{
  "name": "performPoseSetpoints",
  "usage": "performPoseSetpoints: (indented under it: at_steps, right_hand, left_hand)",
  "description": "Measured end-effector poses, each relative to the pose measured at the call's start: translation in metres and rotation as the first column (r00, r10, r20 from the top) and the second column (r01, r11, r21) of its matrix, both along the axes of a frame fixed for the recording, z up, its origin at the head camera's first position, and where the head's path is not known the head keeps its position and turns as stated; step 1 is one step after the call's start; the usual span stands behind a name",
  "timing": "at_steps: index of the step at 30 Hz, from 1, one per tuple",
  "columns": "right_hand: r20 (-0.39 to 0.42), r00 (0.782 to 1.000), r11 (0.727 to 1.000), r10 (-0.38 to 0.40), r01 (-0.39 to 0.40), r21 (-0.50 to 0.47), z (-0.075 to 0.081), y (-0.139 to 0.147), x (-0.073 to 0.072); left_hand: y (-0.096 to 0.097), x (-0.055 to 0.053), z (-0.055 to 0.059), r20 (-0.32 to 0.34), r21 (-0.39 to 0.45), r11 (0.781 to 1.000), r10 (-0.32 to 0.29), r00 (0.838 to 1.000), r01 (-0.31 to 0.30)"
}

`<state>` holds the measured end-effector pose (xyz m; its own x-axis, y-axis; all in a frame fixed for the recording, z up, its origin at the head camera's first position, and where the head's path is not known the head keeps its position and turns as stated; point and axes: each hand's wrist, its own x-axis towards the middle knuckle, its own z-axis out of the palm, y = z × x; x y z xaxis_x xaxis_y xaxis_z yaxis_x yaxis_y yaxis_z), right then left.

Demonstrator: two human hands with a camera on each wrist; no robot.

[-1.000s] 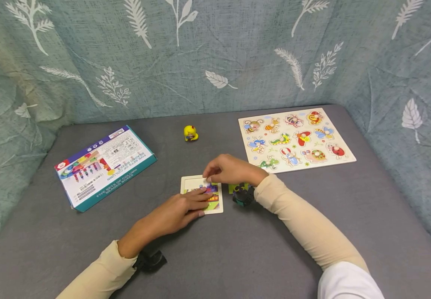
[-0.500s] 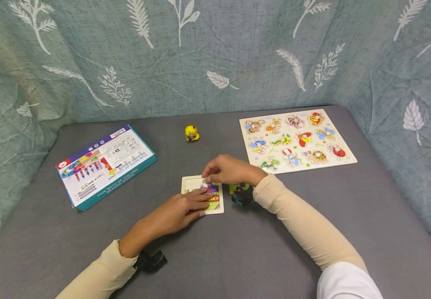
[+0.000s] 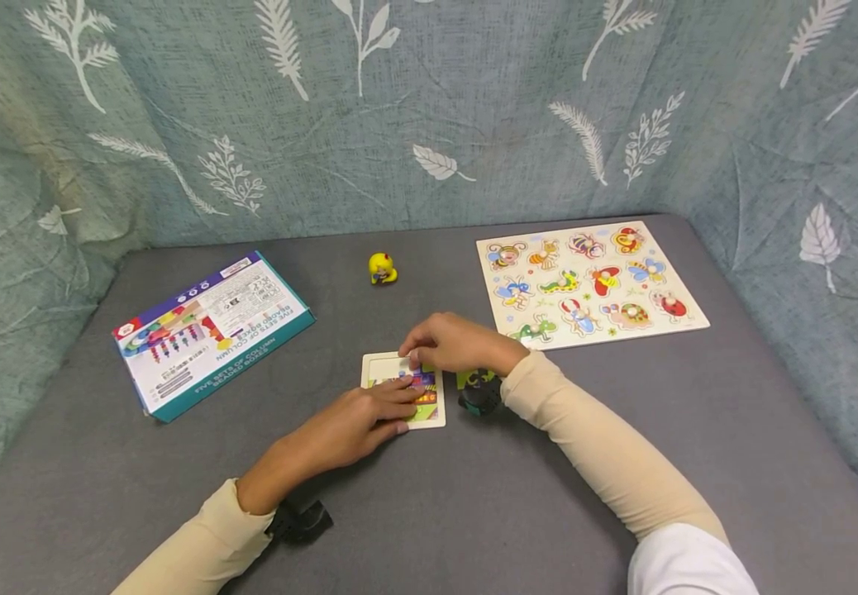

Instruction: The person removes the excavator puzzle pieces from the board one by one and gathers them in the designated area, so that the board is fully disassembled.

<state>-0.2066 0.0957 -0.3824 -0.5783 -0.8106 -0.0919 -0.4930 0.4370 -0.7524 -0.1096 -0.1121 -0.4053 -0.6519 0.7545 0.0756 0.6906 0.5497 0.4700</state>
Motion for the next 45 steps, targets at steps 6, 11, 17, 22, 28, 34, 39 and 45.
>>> performPoseSetpoints:
  at_steps: [6,11,17,22,28,34,39,45]
  right_hand:
    - [-0.011,1.0,1.0,-0.005,0.005,0.018,-0.0002,0.0003,0.0003]
    - [-0.03,1.0,0.999,0.008,-0.007,0.034,0.0033,-0.0013,0.0022]
    - [-0.056,0.998,0.999,0.008,-0.006,0.031,0.0062,-0.0036,0.0035]
    - [-0.089,0.995,0.999,-0.036,0.037,0.008,0.0029,-0.0038,0.0033]
    - [-0.106,0.992,0.997,-0.072,0.072,0.004,0.0021,-0.0023,0.0029]
    - [-0.118,0.99,0.997,-0.081,0.083,0.007,0.0045,-0.0016,0.0046]
    - [-0.111,0.99,0.996,-0.083,0.085,0.009,0.004,-0.0012,0.0042]
    - [-0.077,0.992,0.995,-0.097,0.098,0.016,0.001,-0.0009,0.0036]
  left_hand:
    - [0.0,0.0011,-0.0012,0.007,0.006,1.0,0.013,1.0,-0.013]
    - [0.0001,0.0015,-0.0011,0.002,0.01,1.0,0.013,1.0,-0.014]
    - [0.0007,0.0015,0.001,-0.001,0.003,1.0,0.002,1.0,-0.002]
    - [0.0012,0.0023,0.0029,0.021,0.015,1.0,0.0,1.0,-0.001]
    - [0.0009,0.0023,0.0036,0.023,0.022,1.0,0.005,1.0,-0.005]
    - [0.001,0.0024,0.0024,0.014,0.014,1.0,0.008,1.0,-0.008]
    - [0.0008,0.0018,0.0016,0.002,0.02,1.0,0.002,1.0,-0.002]
    - [0.0008,0.0014,0.0025,0.005,0.02,1.0,-0.001,1.0,0.001]
